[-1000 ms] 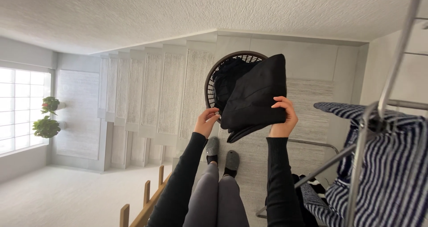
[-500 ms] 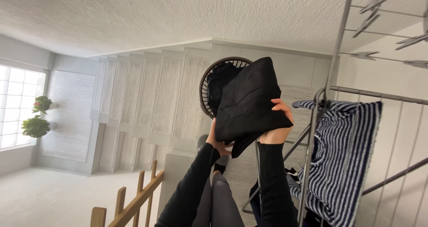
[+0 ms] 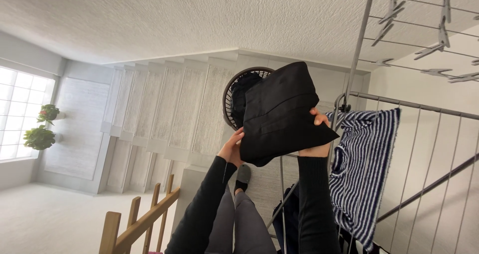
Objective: The person removes a striped garment, black tops, and a small black item from a laundry basket and hangs them onto a drying rack by hand.
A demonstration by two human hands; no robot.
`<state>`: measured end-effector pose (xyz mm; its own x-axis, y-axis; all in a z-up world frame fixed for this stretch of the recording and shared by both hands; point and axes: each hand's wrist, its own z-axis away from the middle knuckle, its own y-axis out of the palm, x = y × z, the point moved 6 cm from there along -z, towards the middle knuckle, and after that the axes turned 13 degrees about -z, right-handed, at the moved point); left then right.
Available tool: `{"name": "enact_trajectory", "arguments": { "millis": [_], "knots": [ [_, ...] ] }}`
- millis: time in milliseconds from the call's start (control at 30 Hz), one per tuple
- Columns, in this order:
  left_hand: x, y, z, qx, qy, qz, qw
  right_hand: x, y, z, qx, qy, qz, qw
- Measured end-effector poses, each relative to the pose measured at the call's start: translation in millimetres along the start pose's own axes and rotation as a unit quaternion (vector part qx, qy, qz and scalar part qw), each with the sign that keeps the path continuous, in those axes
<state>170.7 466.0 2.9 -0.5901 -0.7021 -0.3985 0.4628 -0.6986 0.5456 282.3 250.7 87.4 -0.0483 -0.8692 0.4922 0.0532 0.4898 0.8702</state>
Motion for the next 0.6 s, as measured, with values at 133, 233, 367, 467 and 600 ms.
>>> {"name": "enact_trajectory", "arguments": {
  "millis": [133,233,367,467,600],
  "knots": [
    [-9,-12,-14,-0.003,0.079,-0.027,0.996,7,-17,2,0.011,0.007,-0.004,1.0],
    [-21,-12,-13,0.007,0.111,-0.047,0.993,14,-25,2,0.008,0.007,0.019,1.0],
    [-31,-18,-17,-0.035,0.141,-0.046,0.988,23,-33,2,-0.004,0.01,0.071,0.997],
    [-46,-23,-29,-0.049,0.164,-0.069,0.983,32,-44,5,-0.019,0.011,0.125,0.992],
    [-78,-23,-35,-0.029,0.192,-0.12,0.974,36,-26,31,-0.051,0.051,0.272,0.96]
  ]
}}
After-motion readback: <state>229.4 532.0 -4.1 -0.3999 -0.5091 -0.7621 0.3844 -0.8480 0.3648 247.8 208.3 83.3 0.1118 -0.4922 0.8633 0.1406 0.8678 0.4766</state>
